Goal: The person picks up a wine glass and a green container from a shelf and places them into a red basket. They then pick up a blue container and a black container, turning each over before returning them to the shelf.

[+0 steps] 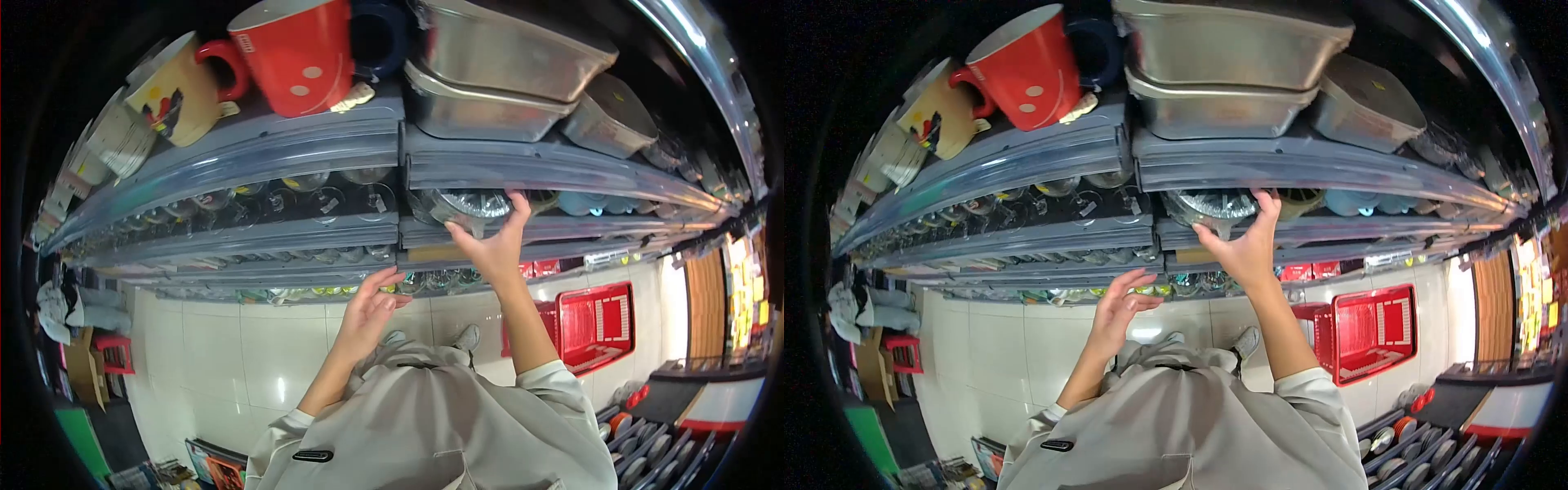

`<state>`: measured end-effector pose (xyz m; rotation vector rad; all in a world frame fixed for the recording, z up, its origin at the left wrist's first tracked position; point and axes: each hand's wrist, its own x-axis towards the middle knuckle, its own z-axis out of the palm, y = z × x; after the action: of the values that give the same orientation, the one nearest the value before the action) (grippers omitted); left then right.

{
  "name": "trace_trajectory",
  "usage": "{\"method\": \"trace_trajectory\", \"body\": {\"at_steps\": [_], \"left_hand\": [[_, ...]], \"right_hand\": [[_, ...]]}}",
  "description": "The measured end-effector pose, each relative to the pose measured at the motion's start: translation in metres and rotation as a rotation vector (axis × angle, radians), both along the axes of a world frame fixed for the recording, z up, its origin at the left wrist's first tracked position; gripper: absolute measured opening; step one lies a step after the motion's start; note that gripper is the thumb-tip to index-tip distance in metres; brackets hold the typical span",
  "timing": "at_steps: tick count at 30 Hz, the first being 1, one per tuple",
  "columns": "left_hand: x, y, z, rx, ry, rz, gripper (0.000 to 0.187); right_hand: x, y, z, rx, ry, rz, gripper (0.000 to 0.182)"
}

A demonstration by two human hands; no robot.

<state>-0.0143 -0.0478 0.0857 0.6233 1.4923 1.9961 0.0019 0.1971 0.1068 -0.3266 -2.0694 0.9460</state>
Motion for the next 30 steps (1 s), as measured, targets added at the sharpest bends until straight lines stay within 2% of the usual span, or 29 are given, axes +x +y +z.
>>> {"method": "trace_trajectory", "body": {"at_steps": [2,6,8,9,11,13,14,16,18,19,22,23,30], "left_hand": [[0.004,0.001,0.001,0.005,0.021,0.052,0.053],[0.016,0.009,0.006,0.046,-0.035,0.126,0.047],[0.023,0.016,0.006,0.084,-0.098,0.136,0.043],[0.027,0.022,0.005,0.078,-0.096,0.172,0.042],[0.034,0.038,0.006,0.064,-0.098,0.162,0.042],[0.042,0.056,0.011,-0.017,-0.046,0.234,0.044],[0.045,0.067,0.009,-0.023,-0.039,0.193,0.044],[0.051,0.087,0.001,-0.063,-0.021,0.203,0.043],[0.057,0.114,-0.003,-0.059,-0.044,0.164,0.04],[0.061,0.129,-0.004,-0.087,-0.05,0.156,0.037],[0.074,0.173,-0.014,-0.119,-0.055,0.131,0.031],[0.08,0.191,-0.013,-0.14,-0.078,0.127,0.03],[0.111,0.311,-0.017,-0.123,-0.159,0.083,0.023]], "right_hand": [[-0.018,0.006,-0.001,0.004,0.086,0.061,0.09],[-0.034,0.009,0.013,0.006,0.025,0.095,0.094],[-0.037,0.009,0.015,0.097,-0.035,0.054,0.089],[-0.039,0.012,0.012,0.018,-0.112,0.076,0.086],[-0.044,0.018,0.004,0.185,-0.133,0.09,0.084],[-0.034,0.019,0.009,0.111,-0.216,0.12,0.097],[-0.027,0.02,0.012,0.162,-0.147,0.098,0.096],[-0.004,0.028,0.017,0.189,-0.018,0.126,0.09],[0.026,0.042,0.009,0.055,-0.043,0.245,0.085],[0.039,0.054,0.003,0.101,0.038,0.248,0.087],[0.098,0.094,-0.013,0.019,0.033,0.236,0.067],[0.118,0.109,-0.017,0.019,0.03,0.228,0.067],[0.251,0.2,-0.069,-0.269,-0.252,0.108,0.043]]}}
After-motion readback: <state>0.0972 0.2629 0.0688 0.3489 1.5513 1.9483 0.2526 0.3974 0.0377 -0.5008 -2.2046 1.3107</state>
